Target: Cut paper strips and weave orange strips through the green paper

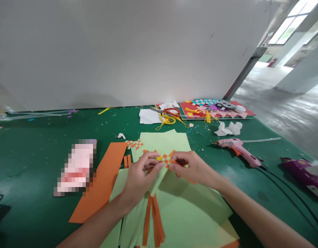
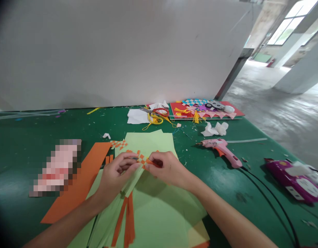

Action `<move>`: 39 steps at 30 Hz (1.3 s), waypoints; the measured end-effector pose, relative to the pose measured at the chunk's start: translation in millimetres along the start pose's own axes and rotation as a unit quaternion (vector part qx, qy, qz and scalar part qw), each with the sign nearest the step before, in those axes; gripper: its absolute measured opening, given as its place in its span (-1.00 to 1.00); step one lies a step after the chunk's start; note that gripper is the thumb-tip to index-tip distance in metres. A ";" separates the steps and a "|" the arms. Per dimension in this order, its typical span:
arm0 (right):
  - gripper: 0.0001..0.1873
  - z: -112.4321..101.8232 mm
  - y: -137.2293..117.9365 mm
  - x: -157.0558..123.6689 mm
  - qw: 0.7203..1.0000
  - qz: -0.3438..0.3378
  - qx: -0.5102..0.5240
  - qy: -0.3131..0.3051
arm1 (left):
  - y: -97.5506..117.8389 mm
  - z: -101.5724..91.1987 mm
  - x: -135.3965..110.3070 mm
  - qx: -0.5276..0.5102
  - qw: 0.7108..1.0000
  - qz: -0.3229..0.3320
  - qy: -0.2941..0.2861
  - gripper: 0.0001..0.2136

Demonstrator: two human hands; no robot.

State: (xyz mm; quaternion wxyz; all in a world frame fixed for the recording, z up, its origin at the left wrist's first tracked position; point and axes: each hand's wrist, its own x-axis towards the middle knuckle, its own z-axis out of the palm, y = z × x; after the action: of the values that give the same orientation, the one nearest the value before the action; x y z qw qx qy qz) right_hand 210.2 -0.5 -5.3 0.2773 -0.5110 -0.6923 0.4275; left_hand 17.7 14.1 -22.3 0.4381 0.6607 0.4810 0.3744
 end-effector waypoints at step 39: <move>-0.69 -0.3 -0.9 1.0 0.989 0.030 0.140 -0.023 | -1.8 -3.6 -2.0 0.030 0.992 0.109 -0.056 -0.88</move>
State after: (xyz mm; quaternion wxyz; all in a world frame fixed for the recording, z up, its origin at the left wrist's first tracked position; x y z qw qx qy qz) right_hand 209.8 0.5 -4.4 0.3166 -0.4777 -0.6163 0.5401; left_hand 13.4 13.3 -22.9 0.4009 0.7418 0.3918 0.3682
